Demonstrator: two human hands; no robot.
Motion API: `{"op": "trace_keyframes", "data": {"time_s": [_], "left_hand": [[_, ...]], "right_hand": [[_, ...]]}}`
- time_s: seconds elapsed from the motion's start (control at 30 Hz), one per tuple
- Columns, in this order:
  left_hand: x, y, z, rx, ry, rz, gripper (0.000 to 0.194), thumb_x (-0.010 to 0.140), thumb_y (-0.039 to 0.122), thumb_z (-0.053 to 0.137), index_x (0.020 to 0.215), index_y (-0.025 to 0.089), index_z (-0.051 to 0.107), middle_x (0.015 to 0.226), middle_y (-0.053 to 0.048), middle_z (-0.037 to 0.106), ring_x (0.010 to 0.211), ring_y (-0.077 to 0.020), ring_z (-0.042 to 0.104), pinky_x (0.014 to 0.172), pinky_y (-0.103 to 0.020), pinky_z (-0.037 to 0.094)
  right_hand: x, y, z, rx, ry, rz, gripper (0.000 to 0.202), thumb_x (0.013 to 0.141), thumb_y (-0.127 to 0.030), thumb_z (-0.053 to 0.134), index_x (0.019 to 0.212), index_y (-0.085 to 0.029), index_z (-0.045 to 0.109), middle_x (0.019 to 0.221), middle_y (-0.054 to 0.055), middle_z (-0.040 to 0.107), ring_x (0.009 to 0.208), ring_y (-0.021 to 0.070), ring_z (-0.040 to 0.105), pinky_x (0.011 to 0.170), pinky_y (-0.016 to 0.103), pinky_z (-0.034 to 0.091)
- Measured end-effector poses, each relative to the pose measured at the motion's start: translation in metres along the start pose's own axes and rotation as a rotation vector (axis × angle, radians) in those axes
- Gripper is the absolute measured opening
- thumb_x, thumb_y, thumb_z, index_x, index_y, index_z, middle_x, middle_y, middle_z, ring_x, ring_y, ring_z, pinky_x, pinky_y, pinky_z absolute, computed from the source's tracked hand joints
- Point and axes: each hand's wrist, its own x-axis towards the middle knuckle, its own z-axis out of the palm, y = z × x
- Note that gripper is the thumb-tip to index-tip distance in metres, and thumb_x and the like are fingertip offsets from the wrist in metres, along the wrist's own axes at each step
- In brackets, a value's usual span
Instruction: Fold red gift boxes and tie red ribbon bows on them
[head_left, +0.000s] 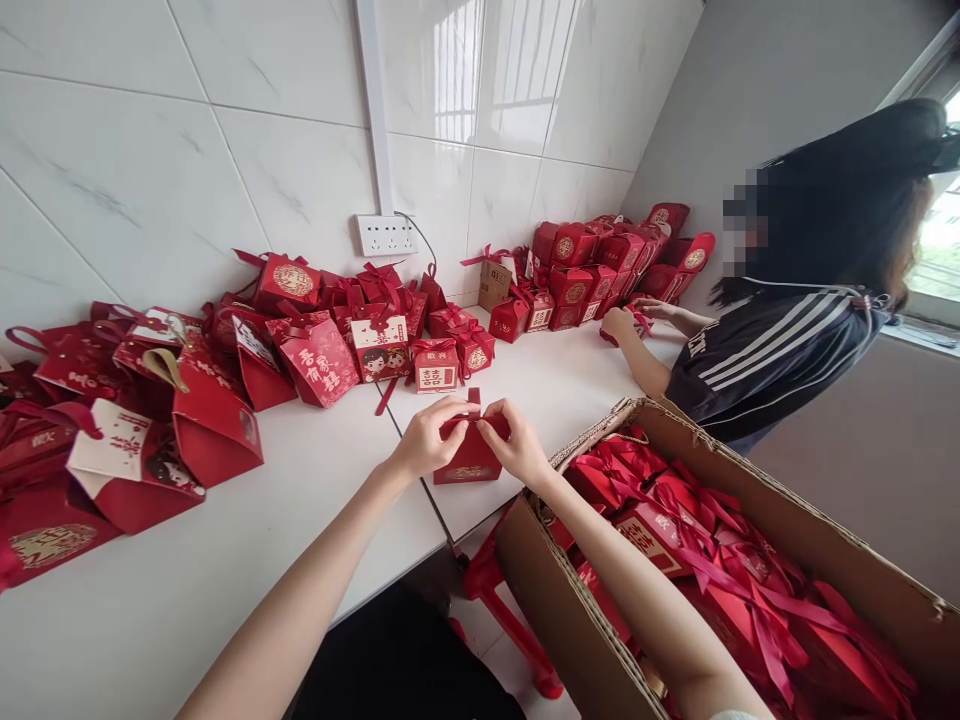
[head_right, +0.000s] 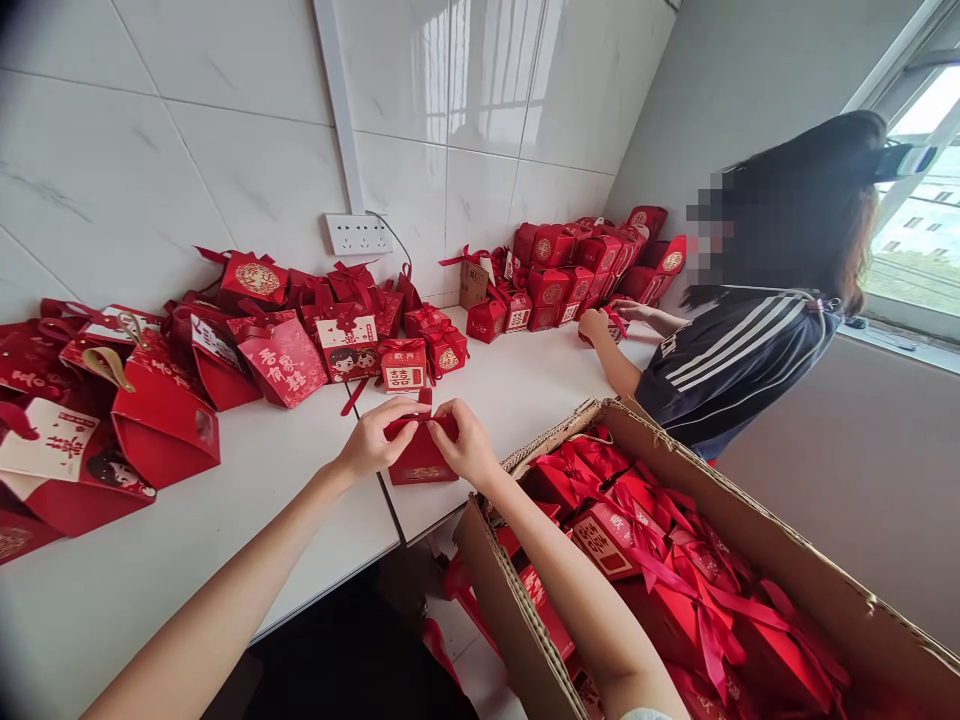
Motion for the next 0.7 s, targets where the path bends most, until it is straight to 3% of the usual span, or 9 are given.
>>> {"op": "trace_keyframes", "data": {"time_s": [0.37,0.7], "left_hand": [[0.002,0.0,0.003,-0.062,0.041,-0.135,0.025,0.08,0.012,0.049,0.097,0.018,0.067,0.094,-0.004,0.069,0.09,-0.0148,0.065,0.083,-0.026,0.053],[0.001,-0.004,0.01,-0.032,0.088,-0.116,0.024,0.081,0.014,0.046,0.095,0.02,0.066,0.093,-0.005,0.068,0.089,-0.017,0.064,0.084,-0.032,0.052]], "right_hand": [[0.001,0.004,0.003,0.049,0.009,0.046,0.012,0.083,-0.032,0.049,0.083,-0.02,0.047,0.078,0.002,0.057,0.069,0.0154,0.055,0.065,0.029,0.046],[0.005,0.004,0.007,0.007,0.036,0.08,0.012,0.083,-0.031,0.048,0.083,-0.02,0.053,0.085,0.004,0.058,0.08,0.018,0.057,0.076,0.032,0.046]]}}
